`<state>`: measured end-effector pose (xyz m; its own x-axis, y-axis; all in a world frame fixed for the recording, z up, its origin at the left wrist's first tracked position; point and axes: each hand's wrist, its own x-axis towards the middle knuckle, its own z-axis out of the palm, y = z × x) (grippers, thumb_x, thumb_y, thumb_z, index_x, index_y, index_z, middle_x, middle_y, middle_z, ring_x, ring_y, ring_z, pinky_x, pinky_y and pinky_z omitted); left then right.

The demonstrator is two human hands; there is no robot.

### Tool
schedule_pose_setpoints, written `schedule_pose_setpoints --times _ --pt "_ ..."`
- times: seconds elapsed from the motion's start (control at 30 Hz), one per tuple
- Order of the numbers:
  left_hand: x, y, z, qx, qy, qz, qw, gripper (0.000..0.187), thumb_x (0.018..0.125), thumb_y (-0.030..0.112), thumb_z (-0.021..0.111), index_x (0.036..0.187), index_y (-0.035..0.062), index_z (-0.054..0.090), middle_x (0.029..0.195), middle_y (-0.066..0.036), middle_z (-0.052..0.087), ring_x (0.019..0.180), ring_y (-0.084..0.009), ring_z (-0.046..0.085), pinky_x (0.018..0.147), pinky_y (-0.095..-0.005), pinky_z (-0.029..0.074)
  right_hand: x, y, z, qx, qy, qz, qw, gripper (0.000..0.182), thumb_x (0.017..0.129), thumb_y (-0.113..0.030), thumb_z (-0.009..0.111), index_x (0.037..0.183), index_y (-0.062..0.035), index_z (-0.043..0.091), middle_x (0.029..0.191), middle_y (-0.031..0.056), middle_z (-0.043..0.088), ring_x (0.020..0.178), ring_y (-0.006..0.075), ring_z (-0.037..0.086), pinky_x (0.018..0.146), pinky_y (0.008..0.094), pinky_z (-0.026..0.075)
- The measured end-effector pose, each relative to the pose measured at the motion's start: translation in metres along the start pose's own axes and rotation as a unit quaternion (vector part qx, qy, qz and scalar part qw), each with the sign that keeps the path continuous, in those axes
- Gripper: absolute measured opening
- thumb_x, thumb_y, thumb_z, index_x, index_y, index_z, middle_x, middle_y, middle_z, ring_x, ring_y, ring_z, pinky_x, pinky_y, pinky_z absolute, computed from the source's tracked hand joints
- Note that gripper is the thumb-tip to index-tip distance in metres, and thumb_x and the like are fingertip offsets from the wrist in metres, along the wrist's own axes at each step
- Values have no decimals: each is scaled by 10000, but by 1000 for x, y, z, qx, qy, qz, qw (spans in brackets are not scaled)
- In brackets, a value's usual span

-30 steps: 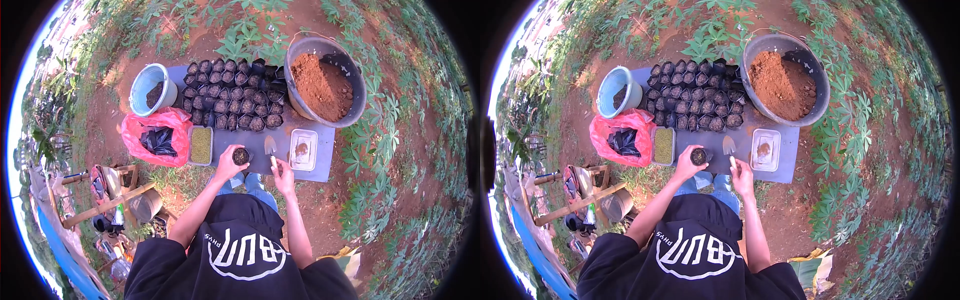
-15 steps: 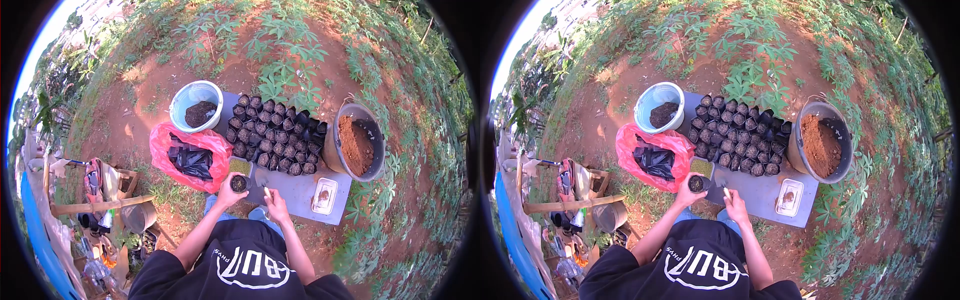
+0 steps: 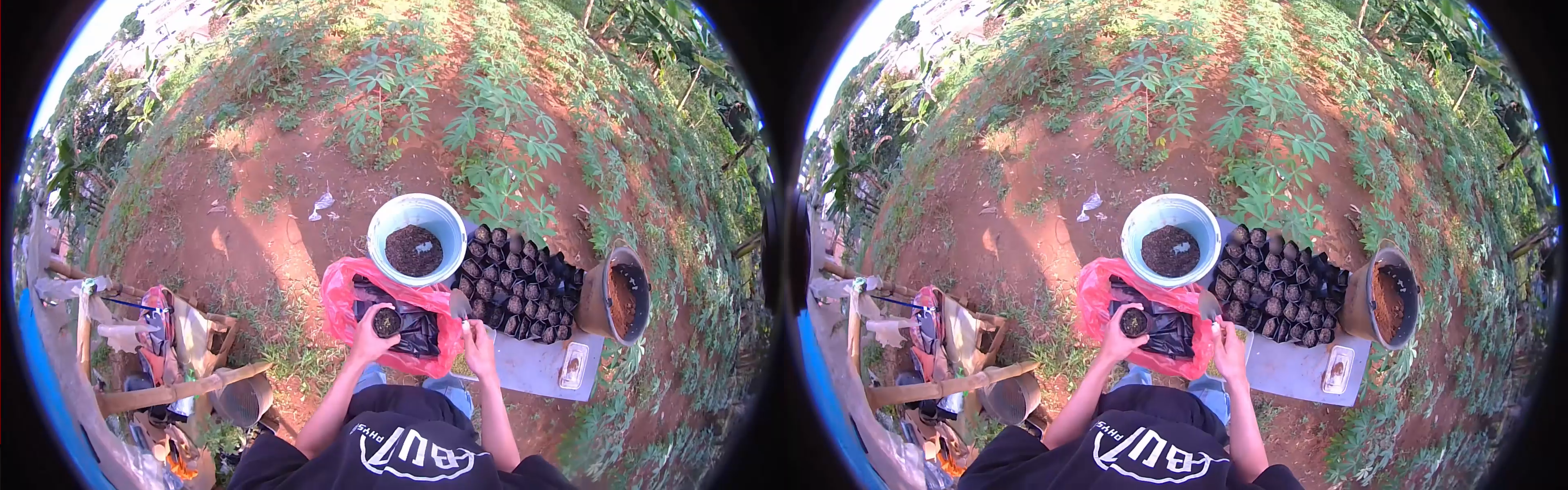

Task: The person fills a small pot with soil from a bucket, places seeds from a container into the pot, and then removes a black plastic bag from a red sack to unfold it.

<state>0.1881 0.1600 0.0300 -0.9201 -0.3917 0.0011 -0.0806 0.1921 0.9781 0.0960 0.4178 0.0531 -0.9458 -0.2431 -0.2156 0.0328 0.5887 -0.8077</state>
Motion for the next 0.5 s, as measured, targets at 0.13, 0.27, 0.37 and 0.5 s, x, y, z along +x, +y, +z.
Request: schedule_pose_setpoints --times 0.13,0.27,0.37,0.5 --pt "39 -14 -33 -40 -18 -46 998 585 634 59 814 1171 55 582 1030 -75 676 1010 -210 672 922 -362 519 34 -46 -4 -57 27 -78 995 241 1037 -206 556 1097 28 550 808 148 661 729 217 656 702 371 515" --pt "72 -13 -39 -32 -21 -27 999 585 635 105 868 1144 51 585 1008 -78 682 968 -212 672 900 -371 521 93 -83 -14 -165 17 -124 978 213 1014 -204 554 1030 8 537 892 237 673 869 420 681 748 476 520" --pt "88 -6 -33 -32 2 -53 998 636 601 159 920 1131 45 589 1089 -110 672 1032 -263 659 945 -399 506 141 -113 1 -282 -8 -139 949 316 1013 -321 540 1051 -9 569 976 227 692 915 433 674 769 533 532" --pt "105 -14 -22 66 79 33 994 627 600 140 907 1138 41 601 1308 -192 582 1256 -365 560 1094 -452 425 226 -92 58 -424 -99 -155 887 332 994 -347 560 1035 -22 612 911 214 709 835 412 710 723 528 572"
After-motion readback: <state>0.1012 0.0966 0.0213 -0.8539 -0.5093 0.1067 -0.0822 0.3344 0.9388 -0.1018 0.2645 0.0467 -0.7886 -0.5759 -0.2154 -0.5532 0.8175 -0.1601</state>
